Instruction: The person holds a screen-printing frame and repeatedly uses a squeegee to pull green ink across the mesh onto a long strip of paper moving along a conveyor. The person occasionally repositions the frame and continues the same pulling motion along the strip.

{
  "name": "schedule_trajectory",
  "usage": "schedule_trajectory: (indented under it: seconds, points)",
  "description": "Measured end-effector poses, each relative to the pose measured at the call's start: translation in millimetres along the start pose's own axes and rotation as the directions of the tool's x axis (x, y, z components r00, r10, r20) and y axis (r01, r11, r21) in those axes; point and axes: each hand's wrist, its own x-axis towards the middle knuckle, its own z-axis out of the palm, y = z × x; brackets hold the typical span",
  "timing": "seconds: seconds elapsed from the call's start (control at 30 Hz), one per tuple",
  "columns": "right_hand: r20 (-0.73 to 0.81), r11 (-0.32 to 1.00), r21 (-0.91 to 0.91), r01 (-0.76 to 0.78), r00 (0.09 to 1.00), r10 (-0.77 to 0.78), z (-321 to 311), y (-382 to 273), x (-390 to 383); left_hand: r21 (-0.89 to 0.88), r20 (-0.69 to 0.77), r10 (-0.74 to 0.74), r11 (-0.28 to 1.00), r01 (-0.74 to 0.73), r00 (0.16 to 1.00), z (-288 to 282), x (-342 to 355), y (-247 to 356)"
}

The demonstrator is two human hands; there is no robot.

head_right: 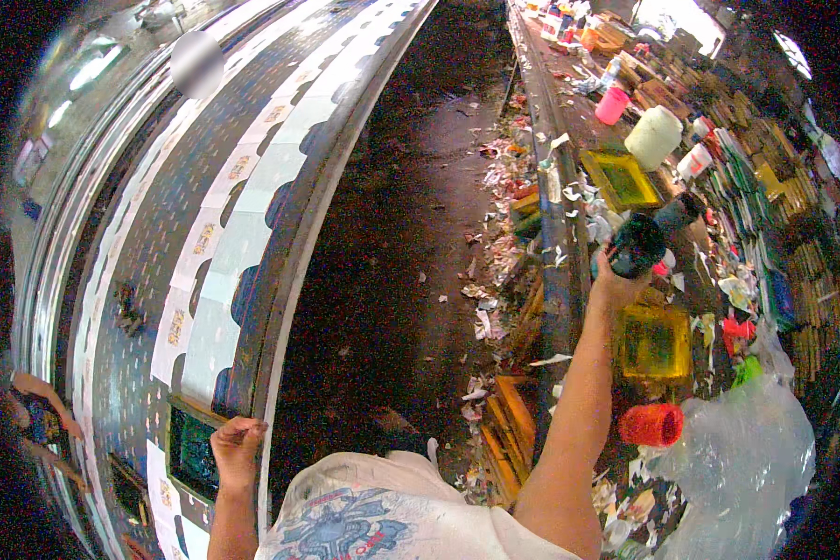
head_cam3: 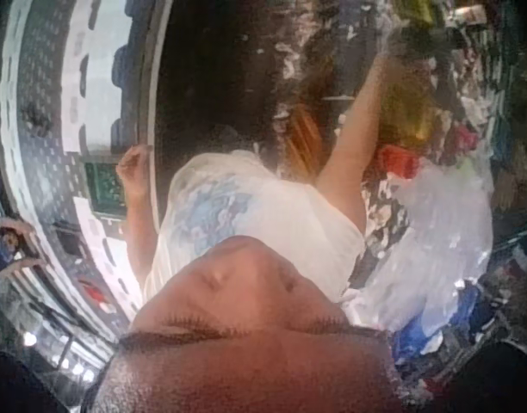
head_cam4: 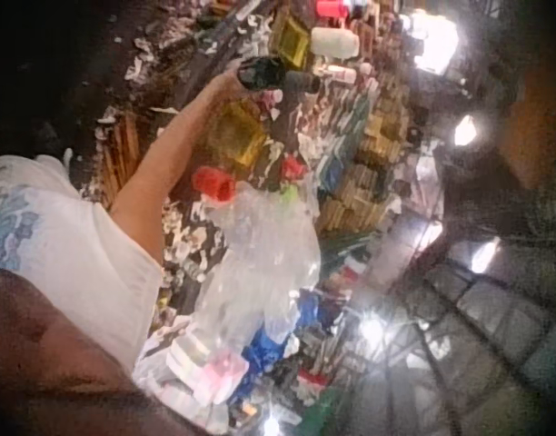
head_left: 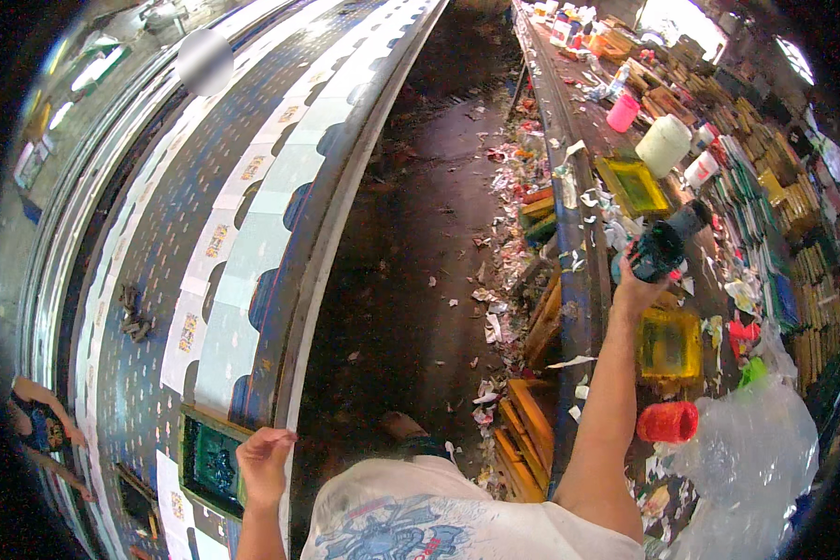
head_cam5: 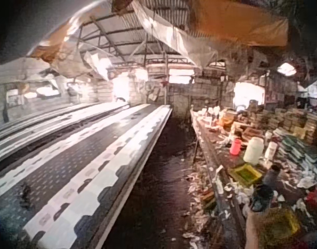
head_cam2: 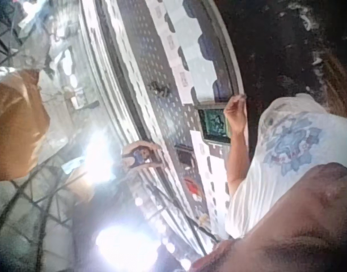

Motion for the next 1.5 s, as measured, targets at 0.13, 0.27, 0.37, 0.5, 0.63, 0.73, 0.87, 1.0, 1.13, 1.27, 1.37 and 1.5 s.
schedule_trajectory:
  seconds: [0.13,0.27,0.37,0.5,0.63,0.73,0.87,1.0,1.13,1.27,1.37,1.5]
  points:
    - [-0.034,0.993,-0.057,-0.107,0.994,0.105,-12.5,62.8,34.6,0.07,-0.177,0.056,0.997,-0.044,0.983,-24.9,-4.9,-7.2]
    - [-0.011,0.874,-0.452,-0.178,0.981,0.194,-6.5,102.5,27.0,0.418,-0.329,0.042,0.902,0.105,0.943,-47.5,-33.4,2.7]
    - [0.033,0.773,0.537,-0.338,0.924,0.381,-61.0,162.4,107.3,0.532,-0.215,0.026,0.841,0.095,0.976,-23.4,-23.2,15.6]
    - [0.067,0.914,-0.389,-0.113,0.986,0.15,-56.9,192.6,78.4,0.558,-0.124,-0.049,0.822,0.11,0.991,-4.8,-46.6,28.6]
    - [0.195,0.771,-0.611,0.179,0.978,-0.073,-18.7,143.8,34.9,0.354,-0.073,-0.092,0.929,0.112,0.993,-4.0,-79.8,2.4]
    - [0.227,0.72,-0.653,0.233,0.968,-0.108,-11.1,106.3,0.8,0.339,-0.081,-0.051,0.938,0.076,0.995,-14.5,-98.1,-13.4]
    - [0.207,0.628,-0.749,0.213,0.975,-0.083,-17.3,56.9,-37.1,0.221,-0.129,-0.024,0.974,0.052,0.991,-34.4,-120.6,-30.7]
    - [0.207,0.572,-0.793,0.21,0.976,-0.07,0.4,10.3,-64.6,0.128,-0.238,-0.017,0.991,0.048,0.971,-58.6,-154.5,-49.8]
    - [0.401,0.67,-0.677,0.305,0.916,-0.011,32.9,-12.6,-122.5,0.156,-0.498,0.112,0.987,-0.038,0.86,-88.0,-173.6,-67.9]
    - [0.916,0.987,-0.032,0.157,0.399,-0.034,111.4,-115.2,-338.1,0.67,-0.616,0.547,0.742,0.012,0.567,-151.6,-186.9,-96.8]
    - [0.808,0.806,0.586,0.076,-0.121,-0.576,138.6,-298.4,-478.9,0.794,-0.541,0.535,0.579,0.185,0.649,-195.8,-179.5,-119.2]
    - [0.507,0.62,0.782,-0.057,-0.52,-0.687,139.4,-401.3,-568.1,0.855,-0.47,0.472,0.453,0.252,0.746,-216.5,-172.0,-134.7]
